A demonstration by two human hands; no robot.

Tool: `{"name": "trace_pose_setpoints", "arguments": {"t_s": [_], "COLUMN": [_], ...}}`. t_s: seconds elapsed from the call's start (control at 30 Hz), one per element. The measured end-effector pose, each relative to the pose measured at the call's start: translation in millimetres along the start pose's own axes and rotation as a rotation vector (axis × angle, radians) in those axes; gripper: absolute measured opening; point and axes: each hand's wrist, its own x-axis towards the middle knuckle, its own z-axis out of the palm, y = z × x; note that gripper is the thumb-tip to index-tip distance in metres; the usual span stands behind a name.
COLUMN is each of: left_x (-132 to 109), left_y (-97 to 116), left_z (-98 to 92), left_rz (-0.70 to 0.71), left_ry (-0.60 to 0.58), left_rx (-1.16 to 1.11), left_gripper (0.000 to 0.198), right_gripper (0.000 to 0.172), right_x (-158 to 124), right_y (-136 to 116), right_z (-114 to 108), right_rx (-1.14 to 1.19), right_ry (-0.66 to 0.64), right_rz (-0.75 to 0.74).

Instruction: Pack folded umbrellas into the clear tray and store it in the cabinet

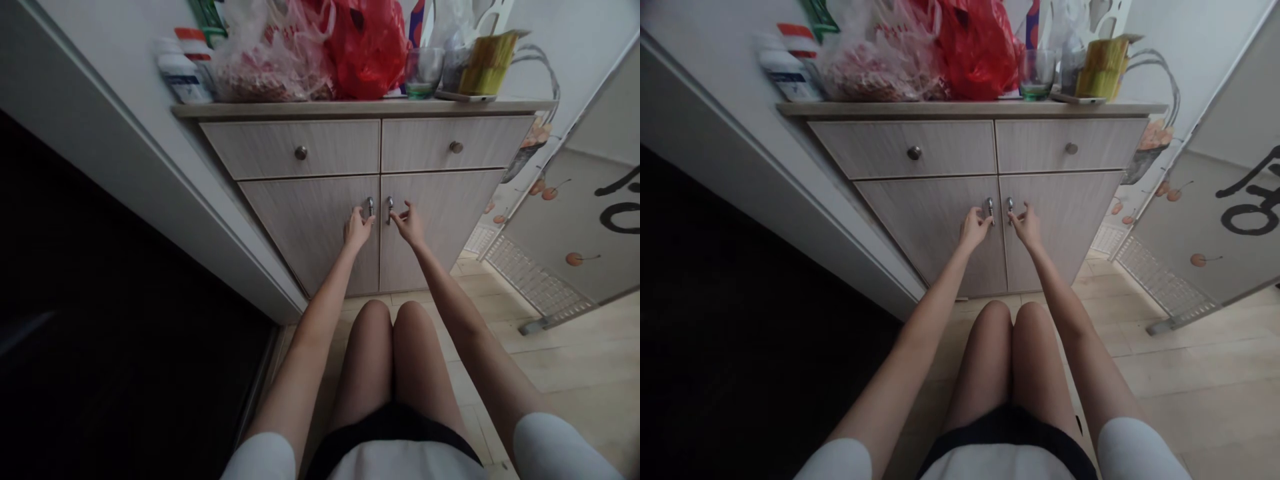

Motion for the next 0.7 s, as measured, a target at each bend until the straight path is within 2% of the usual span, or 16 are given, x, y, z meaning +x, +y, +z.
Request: {"name": "trace_pose_setpoints", "arguments": {"t_s": [0.07, 0.13, 0.2, 0.27, 0.33, 0.47, 0.57, 0.7], "left_x": [-20, -44, -69, -90, -105, -119, -123, -128], "left_y": [-3, -8, -13, -16, -17, -22, -30, -42], "left_z": [-18.5, -35.8, -47.5, -50.9, -46.2, -24.7, -10.7, -2.2], "left_rz": [-0.09, -0.157, -0.147, -0.096, -0.07, -0.086, -0.096, -0.115], "left_ry": [-0.121, -0.32, -0.447, -0.417, -0.298, -0.104, -0.064, -0.08], "left_rx": [-0.246, -0.567, -0.868, -1.086, -1.201, -1.237, -1.248, -1.295], "left_gripper": [0.048, 0.054, 0.055, 0.052, 0.047, 0.042, 0.039, 0.034], "right_gripper": [0.067, 0.072, 0.078, 0.083, 0.084, 0.08, 0.079, 0.08], "right_x": [-21, -47, -74, -97, -111, -121, -122, -128], "right_y": [-7, -14, -21, -27, -28, -16, -3, 9], "right_z": [-25, -51, -72, -85, -87, -70, -55, -45], "right_rx": [0.256, 0.587, 0.902, 1.152, 1.31, 1.381, 1.452, 1.541], "right_ry": [-0.106, -0.289, -0.447, -0.517, -0.506, -0.393, -0.361, -0.418], "right_rz": [0.09, 0.15, 0.174, 0.173, 0.17, 0.237, 0.239, 0.253]}}
